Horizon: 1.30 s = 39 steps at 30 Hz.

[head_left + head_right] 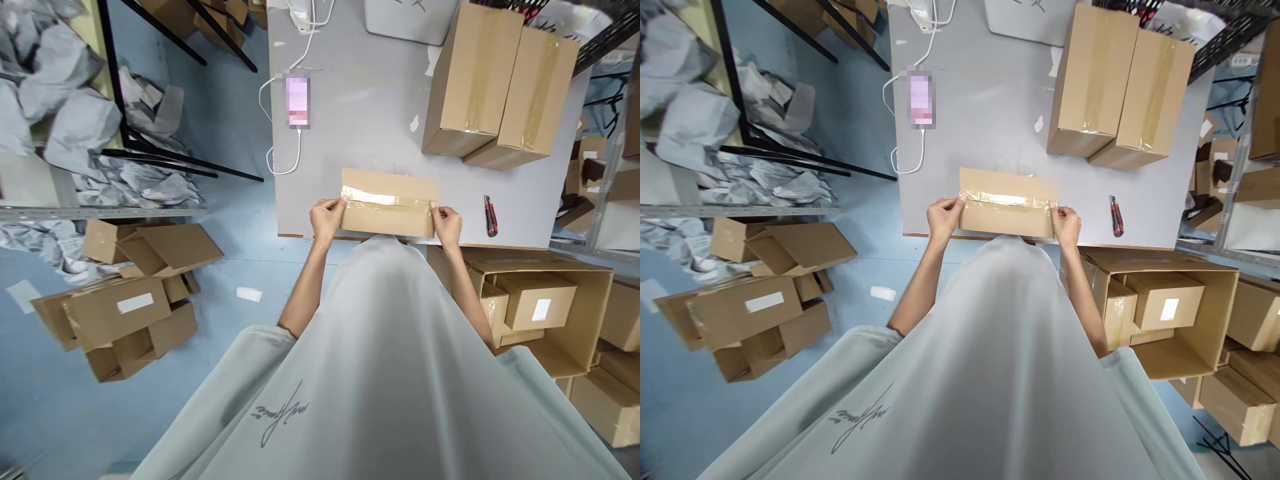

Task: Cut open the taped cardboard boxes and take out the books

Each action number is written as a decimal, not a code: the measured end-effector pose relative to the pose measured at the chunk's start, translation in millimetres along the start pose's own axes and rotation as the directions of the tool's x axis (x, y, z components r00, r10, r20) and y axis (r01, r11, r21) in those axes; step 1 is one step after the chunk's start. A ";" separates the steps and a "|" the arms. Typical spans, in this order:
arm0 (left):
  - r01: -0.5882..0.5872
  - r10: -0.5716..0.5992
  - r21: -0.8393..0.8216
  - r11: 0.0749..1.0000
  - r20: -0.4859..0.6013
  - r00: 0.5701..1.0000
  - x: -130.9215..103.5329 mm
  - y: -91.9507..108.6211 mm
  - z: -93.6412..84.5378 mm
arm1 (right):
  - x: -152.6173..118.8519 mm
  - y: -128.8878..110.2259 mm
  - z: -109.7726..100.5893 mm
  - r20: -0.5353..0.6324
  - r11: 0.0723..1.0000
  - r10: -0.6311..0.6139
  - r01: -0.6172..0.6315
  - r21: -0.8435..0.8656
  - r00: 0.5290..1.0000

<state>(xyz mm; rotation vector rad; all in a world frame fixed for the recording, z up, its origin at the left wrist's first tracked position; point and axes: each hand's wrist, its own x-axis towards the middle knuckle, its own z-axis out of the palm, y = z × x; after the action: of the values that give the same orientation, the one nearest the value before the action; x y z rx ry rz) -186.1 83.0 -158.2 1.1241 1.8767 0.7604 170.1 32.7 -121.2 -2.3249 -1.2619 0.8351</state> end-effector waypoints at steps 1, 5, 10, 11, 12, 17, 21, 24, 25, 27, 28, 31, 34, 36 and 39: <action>-0.002 0.002 -0.002 1.000 -0.001 1.000 0.1 -2.9 0.8 | -1.8 1.3 0.7 -0.001 1.000 -0.009 0.009 0.000 1.000; 0.083 -0.077 -0.118 0.990 0.054 0.996 2.3 -16.8 3.7 | -20.3 -4.8 3.4 -0.070 0.977 -0.208 0.204 -0.060 0.976; 0.339 -0.300 -0.281 0.898 0.174 0.938 12.1 -36.1 11.2 | -40.7 -18.4 26.8 0.121 0.891 -0.401 0.418 -0.177 0.908; 0.375 -0.331 -0.283 0.883 0.193 0.924 14.4 -38.9 13.0 | -41.3 -18.3 32.0 0.159 0.877 -0.404 0.431 -0.211 0.901; 0.401 -0.351 -0.278 0.873 0.213 0.912 16.6 -41.0 15.1 | -41.0 -17.1 36.3 0.185 0.863 -0.403 0.439 -0.249 0.896; 0.472 -0.381 -0.225 0.853 0.349 0.856 25.9 -42.4 30.4 | -31.5 3.2 36.0 0.220 0.811 -0.394 0.450 -0.373 0.892; 0.473 -0.345 -0.252 0.844 0.421 0.839 30.5 -35.3 46.4 | -19.1 28.1 8.3 0.209 0.836 -0.392 0.442 -0.325 0.896; 0.407 -0.246 -0.319 0.856 0.440 0.864 27.4 -26.2 54.7 | -17.4 34.8 -22.6 0.156 0.901 -0.385 0.407 -0.150 0.910; 0.379 -0.203 -0.347 0.858 0.448 0.871 24.5 -21.9 56.6 | -20.5 31.8 -32.6 0.121 0.921 -0.370 0.381 -0.084 0.921; 0.325 -0.125 -0.398 0.858 0.453 0.883 15.5 -11.0 59.5 | -32.1 17.4 -49.1 0.053 0.944 -0.330 0.329 0.038 0.942; 0.301 -0.093 -0.415 0.859 0.452 0.887 9.5 -4.2 60.6 | -39.7 7.1 -54.6 0.036 0.945 -0.316 0.312 0.096 0.948; 0.255 -0.040 -0.433 0.865 0.447 0.894 -12.0 20.1 61.2 | -61.2 -25.9 -59.9 0.080 0.926 -0.314 0.286 0.247 0.946; 0.216 -0.016 -0.449 0.867 0.407 0.913 -32.9 44.8 52.4 | -70.6 -46.9 -56.5 0.117 0.920 -0.291 0.244 0.308 0.950; 0.170 0.002 -0.450 0.877 0.357 0.934 -42.5 58.1 38.8 | -69.8 -52.6 -54.9 0.113 0.915 -0.261 0.208 0.346 0.959; 0.074 0.035 -0.389 0.918 0.265 0.964 -49.2 71.5 11.6 | -63.9 -55.9 -50.6 0.128 0.880 -0.248 0.168 0.443 0.960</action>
<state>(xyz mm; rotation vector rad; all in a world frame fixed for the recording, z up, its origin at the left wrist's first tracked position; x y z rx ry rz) -132.2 70.0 -90.4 0.8955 1.4247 0.8818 140.8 6.7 -30.5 -1.7636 -1.2238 1.1374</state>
